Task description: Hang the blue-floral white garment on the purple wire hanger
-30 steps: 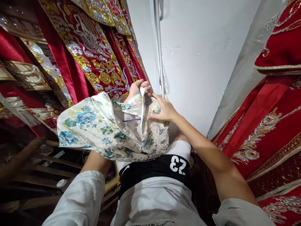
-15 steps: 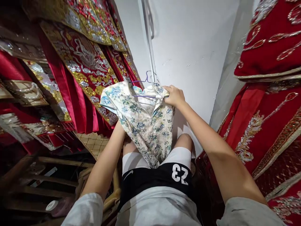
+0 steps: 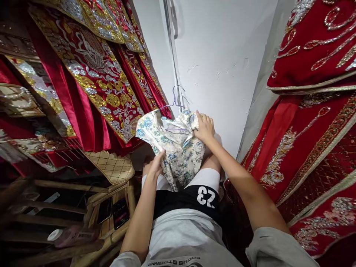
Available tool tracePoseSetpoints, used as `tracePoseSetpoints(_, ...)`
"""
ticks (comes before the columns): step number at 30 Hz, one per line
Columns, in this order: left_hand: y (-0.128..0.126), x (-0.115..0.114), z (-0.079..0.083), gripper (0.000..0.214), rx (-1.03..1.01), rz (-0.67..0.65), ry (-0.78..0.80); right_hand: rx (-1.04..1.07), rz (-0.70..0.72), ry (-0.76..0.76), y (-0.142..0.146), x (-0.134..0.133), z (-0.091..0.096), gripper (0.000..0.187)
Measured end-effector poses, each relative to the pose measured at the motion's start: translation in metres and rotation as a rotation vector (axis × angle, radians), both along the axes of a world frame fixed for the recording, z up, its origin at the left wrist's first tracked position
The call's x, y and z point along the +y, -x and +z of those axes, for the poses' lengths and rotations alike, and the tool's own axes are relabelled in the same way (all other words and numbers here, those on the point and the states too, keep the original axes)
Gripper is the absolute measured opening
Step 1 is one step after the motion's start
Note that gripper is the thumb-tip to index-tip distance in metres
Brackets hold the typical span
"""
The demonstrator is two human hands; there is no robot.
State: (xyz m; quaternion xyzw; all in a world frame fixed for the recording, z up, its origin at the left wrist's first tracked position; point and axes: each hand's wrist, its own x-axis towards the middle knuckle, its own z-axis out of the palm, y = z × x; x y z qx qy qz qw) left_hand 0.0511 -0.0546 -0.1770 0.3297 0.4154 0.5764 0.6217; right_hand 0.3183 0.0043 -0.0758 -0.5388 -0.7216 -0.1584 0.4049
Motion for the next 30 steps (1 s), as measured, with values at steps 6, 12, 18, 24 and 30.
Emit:
tracePoseSetpoints(6, -0.030, -0.004, -0.031, 0.036, 0.067, 0.206, -0.006, 0.070, 0.492, 0.432, 0.062, -0.002, -0.072, 0.076)
tracePoseSetpoints(12, -0.028, -0.002, -0.034, 0.013, 0.053, 0.234, 0.061, 0.786, 0.562, 0.366, 0.091, -0.012, -0.109, 0.045)
tracePoseSetpoints(18, -0.031, -0.013, -0.039, 0.017, 0.089, 0.255, 0.081, 1.123, 0.390, 0.347, 0.114, -0.026, -0.139, 0.040)
tracePoseSetpoints(24, -0.032, -0.020, -0.037, 0.018, 0.118, 0.218, 0.061, 1.147, 0.318, 0.573, 0.109, -0.040, -0.149, 0.036)
tracePoseSetpoints(30, -0.037, -0.022, -0.036, 0.017, 0.143, 0.216, 0.037, 1.060, 0.356, 0.764, 0.092, -0.048, -0.142, 0.035)
